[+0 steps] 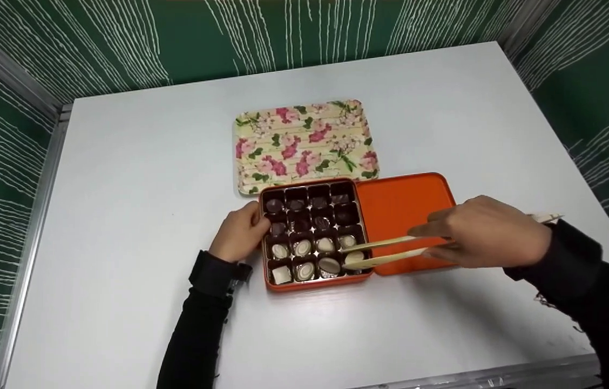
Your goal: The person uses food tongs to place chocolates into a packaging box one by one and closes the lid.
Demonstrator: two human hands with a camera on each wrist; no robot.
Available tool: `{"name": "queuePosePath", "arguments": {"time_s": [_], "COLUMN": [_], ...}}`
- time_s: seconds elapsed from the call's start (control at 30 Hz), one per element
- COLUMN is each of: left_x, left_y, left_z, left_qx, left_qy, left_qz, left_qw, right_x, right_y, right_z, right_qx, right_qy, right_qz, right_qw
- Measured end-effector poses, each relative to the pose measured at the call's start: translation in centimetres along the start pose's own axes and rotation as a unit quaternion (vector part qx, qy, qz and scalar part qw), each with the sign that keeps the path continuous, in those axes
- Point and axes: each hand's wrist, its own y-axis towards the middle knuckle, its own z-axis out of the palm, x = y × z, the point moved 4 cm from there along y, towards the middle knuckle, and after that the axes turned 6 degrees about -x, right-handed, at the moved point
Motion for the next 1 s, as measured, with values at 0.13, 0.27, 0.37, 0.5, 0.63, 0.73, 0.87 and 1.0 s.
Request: {"name": "queuePosePath", "arguments": {"time_s": [0.13,0.27,0.37,0.5,0.63,0.73,0.87,1.0], "left_x": [0.0,-0.1,-0.1,0.0,0.0,0.0,0.0,0.0], "left_y": [0.0,0.0,0.0,0.0,0.0,0.0,-0.1,-0.1], "left_z": [-0.1,-0.1,-0.1,-0.1,-0.1,-0.1,-0.1,-0.1], "left_qx": [0.001,0.005,0.006,0.004,0.004,0.003,0.001,0.001], "left_qy": [-0.006,-0.012,-0.012,-0.01,-0.008,-0.007,-0.007,-0.008], "left_qz": [0.003,0.005,0.003,-0.002,-0.003,-0.003,-0.005,-0.006], "left_qw": [1.0,0.9999,0.9999,0.9999,1.0,1.0,1.0,0.9999], "right_x": [1.0,1.6,1.8,1.7,1.5,1.4,1.1,0.0], "right_y": [0.6,1.0,1.1,1.0,0.9,0.9,1.1,1.4], "right_z": [-0.4,-0.5,-0.5,-0.5,-0.5,-0.5,-0.5,-0.8], "right_qx": [0.005,0.003,0.011,0.028,0.035,0.033,0.033,0.041], "right_qy": [-0.032,-0.054,-0.062,-0.065,-0.06,-0.056,-0.045,0.0], "right_qz": [-0.01,-0.019,-0.012,0.005,0.017,0.018,0.018,0.026], "right_qw": [0.999,0.998,0.998,0.998,0.997,0.998,0.998,0.999]}}
